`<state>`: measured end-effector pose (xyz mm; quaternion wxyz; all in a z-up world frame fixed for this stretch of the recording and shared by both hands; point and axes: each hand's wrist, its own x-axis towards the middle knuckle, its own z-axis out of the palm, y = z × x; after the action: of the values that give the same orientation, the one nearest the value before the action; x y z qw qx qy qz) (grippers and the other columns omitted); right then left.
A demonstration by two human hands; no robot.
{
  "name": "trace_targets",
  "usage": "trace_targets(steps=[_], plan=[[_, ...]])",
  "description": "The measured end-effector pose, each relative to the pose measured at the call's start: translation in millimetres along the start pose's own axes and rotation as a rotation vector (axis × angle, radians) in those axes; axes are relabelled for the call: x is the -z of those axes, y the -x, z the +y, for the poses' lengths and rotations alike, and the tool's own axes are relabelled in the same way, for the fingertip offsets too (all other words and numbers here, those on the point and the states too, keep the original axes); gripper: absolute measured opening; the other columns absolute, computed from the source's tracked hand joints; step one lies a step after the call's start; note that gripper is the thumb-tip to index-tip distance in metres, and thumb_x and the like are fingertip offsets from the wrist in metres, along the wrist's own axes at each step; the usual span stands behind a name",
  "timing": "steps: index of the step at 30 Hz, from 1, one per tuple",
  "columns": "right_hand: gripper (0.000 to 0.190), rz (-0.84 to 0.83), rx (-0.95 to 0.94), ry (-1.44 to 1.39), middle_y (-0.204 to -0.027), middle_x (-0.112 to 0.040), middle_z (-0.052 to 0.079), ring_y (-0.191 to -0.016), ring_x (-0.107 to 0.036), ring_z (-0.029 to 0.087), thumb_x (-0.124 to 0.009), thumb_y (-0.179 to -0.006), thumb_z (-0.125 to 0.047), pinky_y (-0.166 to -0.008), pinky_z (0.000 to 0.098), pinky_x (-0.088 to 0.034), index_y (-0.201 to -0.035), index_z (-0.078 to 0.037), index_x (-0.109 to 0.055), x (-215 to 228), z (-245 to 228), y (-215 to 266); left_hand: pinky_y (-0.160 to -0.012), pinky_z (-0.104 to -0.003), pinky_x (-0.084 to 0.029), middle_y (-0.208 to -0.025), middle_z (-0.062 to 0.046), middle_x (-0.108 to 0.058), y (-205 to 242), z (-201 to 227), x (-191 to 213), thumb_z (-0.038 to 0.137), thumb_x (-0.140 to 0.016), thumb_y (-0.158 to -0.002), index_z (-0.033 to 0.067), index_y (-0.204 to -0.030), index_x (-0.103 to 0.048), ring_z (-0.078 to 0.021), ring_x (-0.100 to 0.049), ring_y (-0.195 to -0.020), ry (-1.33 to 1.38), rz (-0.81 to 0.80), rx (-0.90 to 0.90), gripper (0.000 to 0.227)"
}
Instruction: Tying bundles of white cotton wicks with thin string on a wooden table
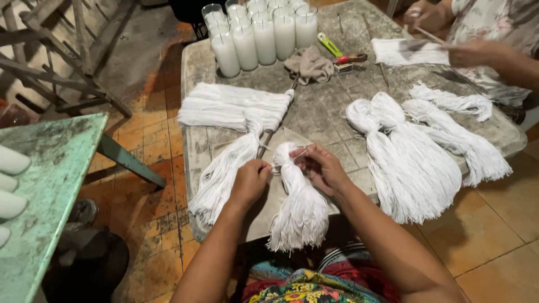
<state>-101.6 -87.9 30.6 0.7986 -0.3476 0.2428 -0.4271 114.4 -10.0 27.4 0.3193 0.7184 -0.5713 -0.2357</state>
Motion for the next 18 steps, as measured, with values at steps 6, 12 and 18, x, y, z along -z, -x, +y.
trace_targets(steps=[6, 12, 18], plan=[[0.013, -0.081, 0.137, 0.114, -0.082, -0.065, 0.012, -0.075, -0.063, 0.02, -0.054, -0.106, -0.021, -0.069, 0.0282, -0.047, -0.098, -0.013, -0.048, 2, 15, -29, -0.065, -0.021, -0.051, -0.09, -0.007, -0.072, 12, 63, -8, 0.022, -0.06, -0.101, 0.0051, -0.098, -0.068, -0.0153, -0.066, -0.087, 1.049, 0.098, 0.119, 0.019], [0.015, -0.105, 0.31, 0.301, -0.07, -0.053, 0.009, -0.066, -0.06, 0.022, -0.057, -0.105, -0.017, -0.062, 0.0279, -0.045, -0.097, -0.007, -0.05, 11, 12, -26, -0.04, -0.022, -0.044, -0.069, -0.005, -0.058, -45, -21, -60, 0.031, -0.058, -0.104, 0.0171, -0.096, -0.056, -0.0189, -0.064, -0.064, 1.398, 0.041, 0.181, 0.017], [0.01, 0.391, 0.348, 0.262, -0.066, -0.042, 0.002, -0.055, -0.047, 0.016, -0.058, -0.1, -0.017, -0.049, 0.0267, -0.038, -0.094, -0.017, -0.05, 145, -65, -28, -0.037, -0.016, -0.033, -0.07, 0.007, -0.034, -60, -47, 1, 0.029, -0.048, -0.109, 0.0153, -0.089, -0.052, -0.0075, -0.042, -0.051, 1.188, 0.367, 0.169, 0.025]])
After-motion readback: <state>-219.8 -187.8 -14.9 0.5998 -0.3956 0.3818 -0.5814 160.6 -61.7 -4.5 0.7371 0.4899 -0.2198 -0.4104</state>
